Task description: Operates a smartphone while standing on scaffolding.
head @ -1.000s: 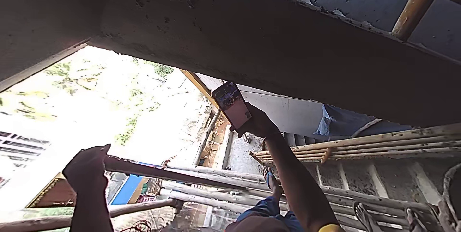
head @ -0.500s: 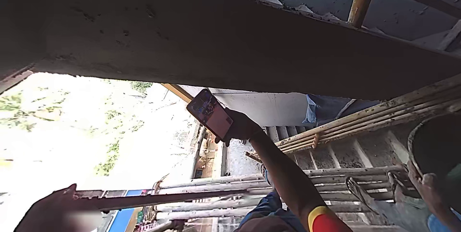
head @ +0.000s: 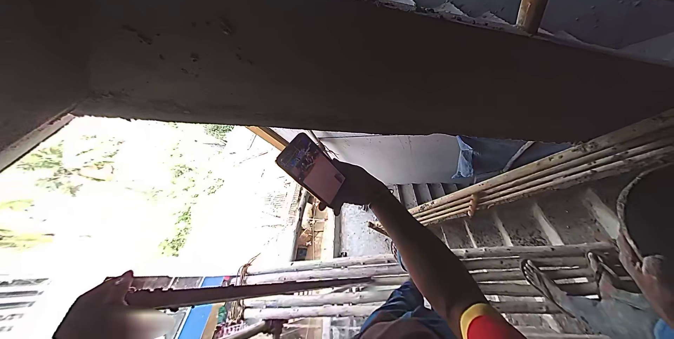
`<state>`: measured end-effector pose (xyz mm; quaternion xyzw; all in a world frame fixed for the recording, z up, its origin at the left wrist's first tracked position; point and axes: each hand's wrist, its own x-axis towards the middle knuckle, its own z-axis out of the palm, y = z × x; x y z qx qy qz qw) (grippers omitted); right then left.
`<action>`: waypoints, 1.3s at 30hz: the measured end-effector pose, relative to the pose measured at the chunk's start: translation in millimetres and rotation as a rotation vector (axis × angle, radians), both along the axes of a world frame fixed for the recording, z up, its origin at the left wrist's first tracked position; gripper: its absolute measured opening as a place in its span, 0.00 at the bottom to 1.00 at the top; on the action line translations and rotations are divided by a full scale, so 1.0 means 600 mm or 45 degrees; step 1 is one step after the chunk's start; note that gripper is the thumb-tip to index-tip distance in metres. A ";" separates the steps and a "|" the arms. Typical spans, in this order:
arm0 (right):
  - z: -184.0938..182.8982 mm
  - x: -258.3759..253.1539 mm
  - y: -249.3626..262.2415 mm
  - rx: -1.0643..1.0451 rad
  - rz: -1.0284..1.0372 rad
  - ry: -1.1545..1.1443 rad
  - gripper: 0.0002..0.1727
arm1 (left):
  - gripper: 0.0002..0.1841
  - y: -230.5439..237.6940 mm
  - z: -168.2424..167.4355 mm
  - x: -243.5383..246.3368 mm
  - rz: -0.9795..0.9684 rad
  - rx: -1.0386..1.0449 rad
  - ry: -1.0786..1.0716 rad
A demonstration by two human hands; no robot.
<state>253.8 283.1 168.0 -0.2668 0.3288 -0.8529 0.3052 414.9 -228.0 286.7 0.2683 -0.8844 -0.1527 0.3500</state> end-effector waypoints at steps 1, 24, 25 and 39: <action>-0.002 0.000 -0.001 -0.015 0.011 -0.005 0.23 | 0.22 0.002 -0.003 0.001 -0.038 0.037 0.062; -0.012 -0.001 -0.001 0.000 0.024 -0.028 0.24 | 0.21 0.003 -0.011 0.001 -0.013 -0.059 0.125; -0.012 -0.001 -0.001 0.008 0.027 -0.032 0.25 | 0.21 0.004 -0.013 0.000 -0.023 -0.052 0.147; 0.022 0.014 0.014 0.064 0.046 -0.058 0.30 | 0.19 -0.024 -0.019 0.000 -0.040 -0.023 0.185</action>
